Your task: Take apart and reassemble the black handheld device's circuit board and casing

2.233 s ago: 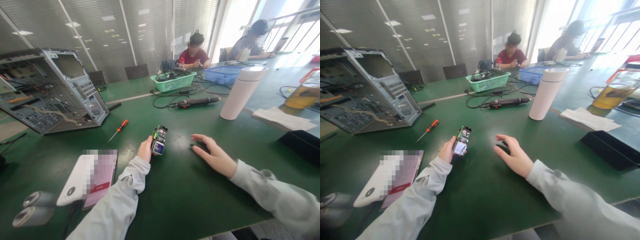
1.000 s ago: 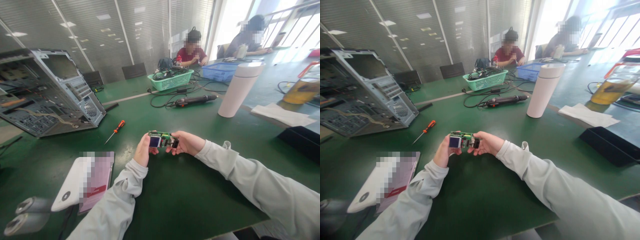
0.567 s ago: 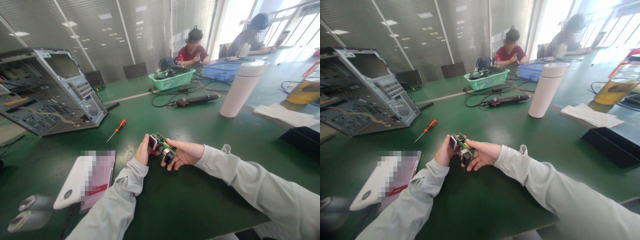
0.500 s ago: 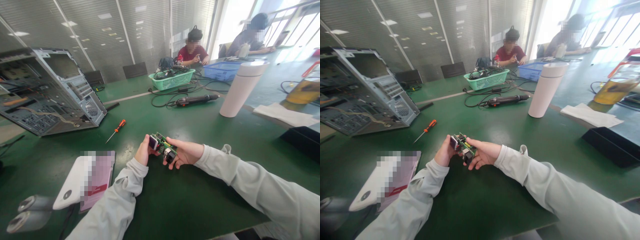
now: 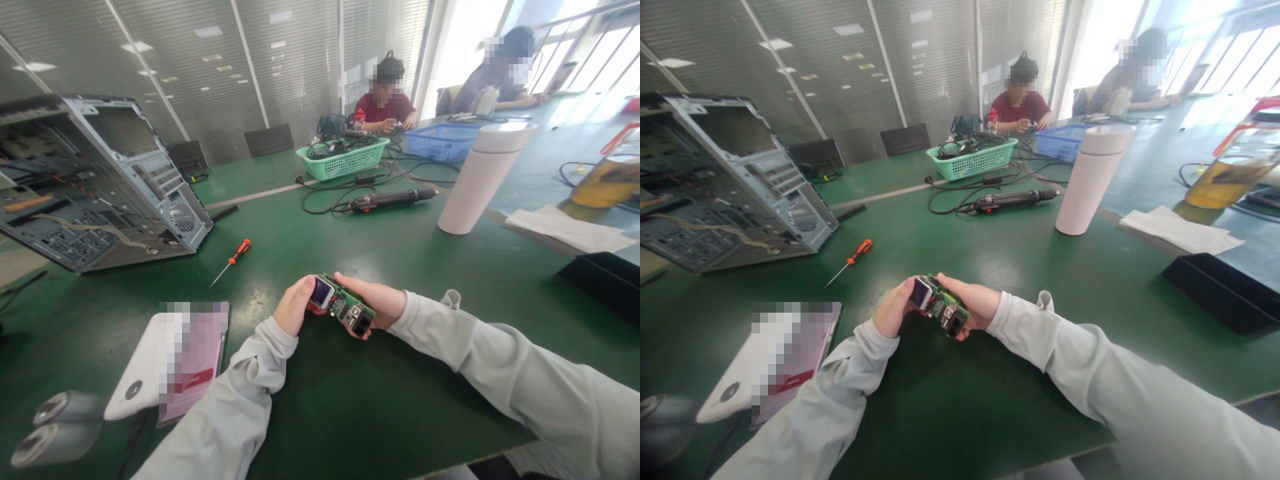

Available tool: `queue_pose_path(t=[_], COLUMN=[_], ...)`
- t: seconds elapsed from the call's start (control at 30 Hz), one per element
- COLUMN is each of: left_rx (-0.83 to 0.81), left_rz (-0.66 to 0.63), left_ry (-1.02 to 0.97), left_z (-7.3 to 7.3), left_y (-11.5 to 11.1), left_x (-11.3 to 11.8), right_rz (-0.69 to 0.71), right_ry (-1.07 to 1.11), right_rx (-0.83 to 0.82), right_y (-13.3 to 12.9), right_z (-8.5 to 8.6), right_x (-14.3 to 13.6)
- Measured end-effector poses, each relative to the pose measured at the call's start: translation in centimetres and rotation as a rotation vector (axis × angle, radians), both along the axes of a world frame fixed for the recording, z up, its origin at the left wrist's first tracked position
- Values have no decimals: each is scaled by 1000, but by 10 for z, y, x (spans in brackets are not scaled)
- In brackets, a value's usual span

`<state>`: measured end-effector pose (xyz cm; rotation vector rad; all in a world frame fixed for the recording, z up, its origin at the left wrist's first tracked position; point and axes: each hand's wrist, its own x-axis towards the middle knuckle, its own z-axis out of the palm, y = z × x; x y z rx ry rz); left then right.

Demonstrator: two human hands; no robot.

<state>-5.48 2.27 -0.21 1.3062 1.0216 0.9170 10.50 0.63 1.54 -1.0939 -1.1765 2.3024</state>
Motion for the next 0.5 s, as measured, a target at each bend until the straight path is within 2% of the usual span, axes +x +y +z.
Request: queue_pose_path(t=[0.17,0.33,0.5], left_rx=[43,35,14], left_rz=[-91,-82,-110], left_ry=[7,45,39], left_z=[2,3,0], left_y=[-1,-2,0], left_x=[0,0,0], right_rz=[90,205,208], right_ry=[26,111,220], right_rx=[50,72,66], right_y=[2,6,9], right_z=[-4,-12,-21], right_x=[4,8,11])
